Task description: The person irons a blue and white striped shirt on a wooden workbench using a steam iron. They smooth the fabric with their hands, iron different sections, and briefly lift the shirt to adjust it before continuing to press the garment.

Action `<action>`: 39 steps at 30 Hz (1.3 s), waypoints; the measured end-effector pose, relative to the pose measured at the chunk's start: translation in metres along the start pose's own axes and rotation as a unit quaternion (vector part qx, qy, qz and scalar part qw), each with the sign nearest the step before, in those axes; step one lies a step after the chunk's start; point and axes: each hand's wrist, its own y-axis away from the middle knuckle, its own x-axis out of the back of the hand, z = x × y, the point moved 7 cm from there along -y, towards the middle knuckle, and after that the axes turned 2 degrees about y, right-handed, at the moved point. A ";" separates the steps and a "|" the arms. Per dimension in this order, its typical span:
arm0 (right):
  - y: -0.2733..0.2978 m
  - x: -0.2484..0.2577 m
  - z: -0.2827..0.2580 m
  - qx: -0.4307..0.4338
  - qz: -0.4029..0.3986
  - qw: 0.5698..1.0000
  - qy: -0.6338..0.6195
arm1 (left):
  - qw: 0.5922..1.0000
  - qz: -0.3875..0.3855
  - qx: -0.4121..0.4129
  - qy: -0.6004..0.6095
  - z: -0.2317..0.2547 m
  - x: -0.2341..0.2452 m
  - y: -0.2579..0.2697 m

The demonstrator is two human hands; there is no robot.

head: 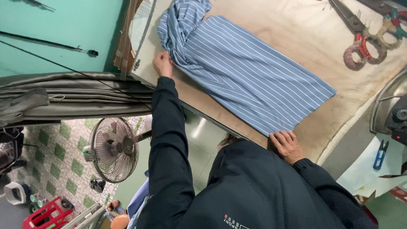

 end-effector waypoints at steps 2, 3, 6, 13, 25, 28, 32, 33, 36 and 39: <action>-0.002 0.005 -0.002 -0.004 0.006 1.000 -0.005 | 0.999 0.025 0.006 -0.032 0.017 -0.004 -0.013; -0.004 0.007 -0.003 -0.001 0.016 1.000 -0.012 | 0.996 0.057 0.011 -0.062 0.027 -0.002 -0.019; -0.005 0.009 -0.007 -0.009 0.055 0.998 0.012 | 0.986 -0.036 -0.162 0.017 0.085 -0.038 -0.014; 0.007 0.003 -0.012 -0.066 -0.004 0.998 0.013 | 0.874 -0.085 -0.443 -0.184 0.135 -0.094 0.028; 0.032 -0.020 -0.003 -0.211 -0.047 0.967 0.135 | 0.970 -0.118 0.142 0.161 -0.026 -0.039 0.039; 0.032 -0.011 -0.005 -0.200 0.017 0.972 0.126 | 0.864 -0.102 0.283 0.404 -0.026 -0.064 0.026; 0.038 0.004 0.017 -0.218 0.053 0.966 0.126 | 0.888 -0.038 0.148 0.434 0.050 -0.054 -0.005; 0.039 0.009 0.029 -0.221 0.070 0.964 0.128 | 0.914 -0.027 0.023 0.404 0.091 -0.040 -0.010; 0.048 0.044 0.047 -0.288 0.052 0.946 0.142 | 0.943 0.038 -0.306 0.127 0.209 -0.036 -0.032; 0.038 0.068 0.061 -0.276 0.091 0.943 0.164 | 0.854 0.038 -0.515 0.068 0.260 -0.043 -0.011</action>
